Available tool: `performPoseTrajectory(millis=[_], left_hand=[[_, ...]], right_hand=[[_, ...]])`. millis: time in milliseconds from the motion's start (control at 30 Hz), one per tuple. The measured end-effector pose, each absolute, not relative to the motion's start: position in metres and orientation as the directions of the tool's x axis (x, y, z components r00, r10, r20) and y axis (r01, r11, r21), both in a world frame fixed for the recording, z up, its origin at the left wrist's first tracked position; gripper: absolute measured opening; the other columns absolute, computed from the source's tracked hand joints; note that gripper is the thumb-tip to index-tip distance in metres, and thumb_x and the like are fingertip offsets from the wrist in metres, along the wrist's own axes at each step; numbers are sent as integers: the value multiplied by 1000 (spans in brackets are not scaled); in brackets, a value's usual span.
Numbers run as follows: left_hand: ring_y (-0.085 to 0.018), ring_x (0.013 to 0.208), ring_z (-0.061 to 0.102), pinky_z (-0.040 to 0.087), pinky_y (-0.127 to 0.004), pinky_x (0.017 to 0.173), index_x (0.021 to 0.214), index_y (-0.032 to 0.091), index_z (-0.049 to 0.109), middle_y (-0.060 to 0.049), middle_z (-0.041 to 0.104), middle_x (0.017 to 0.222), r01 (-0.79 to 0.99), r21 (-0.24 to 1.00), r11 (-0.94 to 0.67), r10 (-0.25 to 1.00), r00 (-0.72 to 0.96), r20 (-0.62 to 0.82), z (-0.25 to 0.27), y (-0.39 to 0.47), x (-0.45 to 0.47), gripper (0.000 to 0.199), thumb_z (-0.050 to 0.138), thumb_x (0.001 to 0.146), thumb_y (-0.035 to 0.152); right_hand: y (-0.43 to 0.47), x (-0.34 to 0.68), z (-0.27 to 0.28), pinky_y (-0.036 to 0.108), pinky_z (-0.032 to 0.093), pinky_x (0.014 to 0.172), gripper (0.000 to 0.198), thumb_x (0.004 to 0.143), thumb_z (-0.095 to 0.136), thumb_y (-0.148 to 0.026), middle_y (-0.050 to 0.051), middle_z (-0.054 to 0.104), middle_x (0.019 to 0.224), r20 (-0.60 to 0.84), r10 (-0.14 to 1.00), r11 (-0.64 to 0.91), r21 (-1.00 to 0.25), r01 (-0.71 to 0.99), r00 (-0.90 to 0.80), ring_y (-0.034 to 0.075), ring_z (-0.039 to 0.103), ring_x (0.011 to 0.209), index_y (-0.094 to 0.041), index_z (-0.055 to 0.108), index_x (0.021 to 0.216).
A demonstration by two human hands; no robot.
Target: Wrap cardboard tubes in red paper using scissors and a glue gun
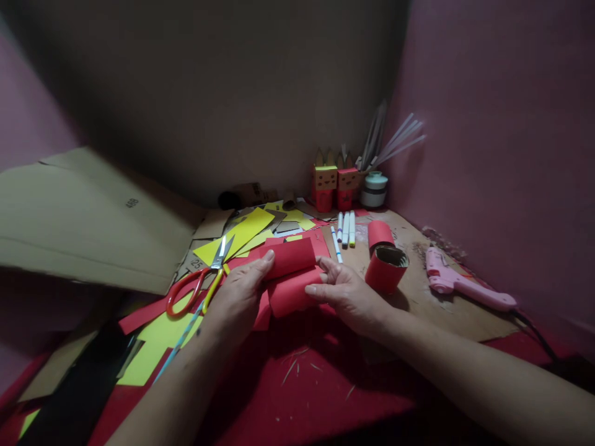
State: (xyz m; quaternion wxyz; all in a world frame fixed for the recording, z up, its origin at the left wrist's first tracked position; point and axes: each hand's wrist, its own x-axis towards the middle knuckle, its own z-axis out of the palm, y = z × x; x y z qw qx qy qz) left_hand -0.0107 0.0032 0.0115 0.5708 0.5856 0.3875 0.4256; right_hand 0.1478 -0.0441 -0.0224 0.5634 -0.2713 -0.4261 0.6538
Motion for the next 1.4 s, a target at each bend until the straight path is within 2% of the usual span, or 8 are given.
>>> performPoseTrajectory(millis=[200,367,600,833,1033,1200,1400], left_hand=[[-28,83,69,55,-35,70,110,13,68,-12,75,91,-62,995,79,906,422,-45,16,0,-7,51,57,79,52],[-28,83,69,56,-35,68,110,15,68,-12,75,94,-137,970,203,843,528,-102,12,1,-10,42,58,81,44],[-26,82,69,56,-33,67,107,13,69,-11,75,90,-130,967,218,810,577,-105,7,5,-15,36,58,84,38],[-25,88,68,55,-35,74,108,15,69,-10,74,96,-63,990,129,817,573,-70,7,6,-15,31,60,83,31],[-22,81,69,56,-31,70,108,17,69,-8,75,95,-47,993,106,827,558,-62,9,6,-14,30,60,83,31],[-21,78,69,55,-31,73,103,18,71,-6,76,88,60,998,-17,876,481,-14,15,0,-11,31,65,78,34],[-22,100,63,51,-26,82,88,18,75,-6,71,107,121,967,-224,938,297,180,11,-1,-10,22,71,71,32]], right_hand=[[-42,150,-29,32,51,78,46,72,70,-15,0,68,81,123,967,-18,-840,-543,-224,14,66,71,-20,49,112],[-40,150,-29,36,52,75,54,68,72,-15,1,68,81,72,974,-58,-834,-548,-213,18,67,70,-21,47,115],[-39,150,-25,37,53,73,59,64,73,-15,2,67,81,32,982,-76,-834,-546,-186,19,67,68,-19,47,117],[-38,150,-25,37,53,73,57,64,72,-15,4,67,90,45,979,-75,-832,-550,-200,18,67,71,-20,49,117],[-40,151,-23,36,53,71,56,65,72,-15,3,67,85,49,979,-69,-830,-554,-196,18,67,68,-18,50,115],[-38,149,-26,35,52,73,48,63,68,-9,1,67,79,86,986,-11,-826,-564,-144,16,66,67,-19,53,107],[-39,147,-25,30,51,71,32,65,68,-11,-3,67,72,130,990,81,-824,-561,-48,13,65,65,-20,54,92]])
